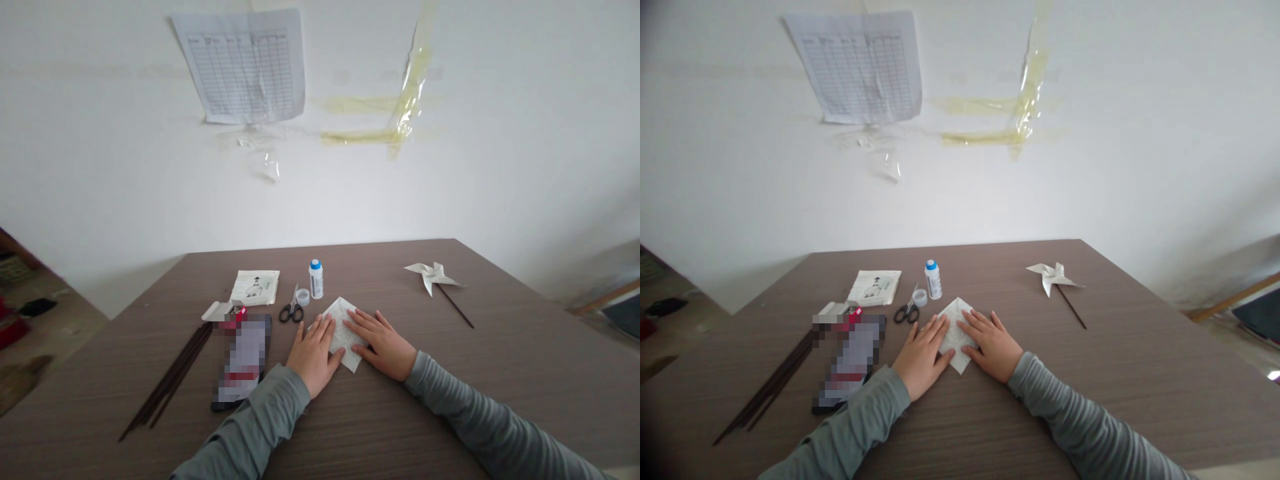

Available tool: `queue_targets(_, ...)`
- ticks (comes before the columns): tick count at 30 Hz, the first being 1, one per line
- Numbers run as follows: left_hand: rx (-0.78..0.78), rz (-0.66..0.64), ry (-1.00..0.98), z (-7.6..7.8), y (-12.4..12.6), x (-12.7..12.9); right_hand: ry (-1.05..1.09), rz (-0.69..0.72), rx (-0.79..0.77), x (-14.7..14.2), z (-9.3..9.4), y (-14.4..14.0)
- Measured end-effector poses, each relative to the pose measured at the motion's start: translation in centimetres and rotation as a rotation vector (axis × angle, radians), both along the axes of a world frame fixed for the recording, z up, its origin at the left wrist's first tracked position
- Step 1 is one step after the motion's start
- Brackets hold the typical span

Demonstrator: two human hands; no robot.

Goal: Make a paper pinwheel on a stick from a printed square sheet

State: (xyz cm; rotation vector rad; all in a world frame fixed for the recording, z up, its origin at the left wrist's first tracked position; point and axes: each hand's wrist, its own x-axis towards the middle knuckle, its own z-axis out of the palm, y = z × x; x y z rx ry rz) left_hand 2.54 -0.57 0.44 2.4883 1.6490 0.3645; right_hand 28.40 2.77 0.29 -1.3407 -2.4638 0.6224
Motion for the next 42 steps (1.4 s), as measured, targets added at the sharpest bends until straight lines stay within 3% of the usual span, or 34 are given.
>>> queue_targets(13, 0.033, 0.057, -0.023, -1.2, 0.2, -0.9, -0.027, -0.076, 0.058, 1.7, -1.3, 0.9)
queue_targets(21, 0.05, 0.121, -0.032, -1.9, 0.3, -2.2, -0.184, -0.087, -0.061, 2.1, -0.1, 0.9)
queue_targets(26, 0.01, 0.126, -0.004, -1.2, 0.4, -3.0, -0.152, -0.05, -0.08, 2.3, 0.1, 1.4)
queue_targets(31, -0.036, 0.109, -0.01, -0.2, 0.4, -3.7, -0.064, -0.038, 0.012, 2.8, -0.6, 2.4)
queue_targets(38, -0.113, 0.103, 0.003, 1.0, -0.1, -4.2, 0.265, 0.096, 0.283, 4.0, -2.8, 6.3)
queue_targets(42, -0.172, 0.122, 0.014, 2.0, -0.5, -4.0, 0.283, 0.152, 0.32, 2.3, -1.9, 9.0)
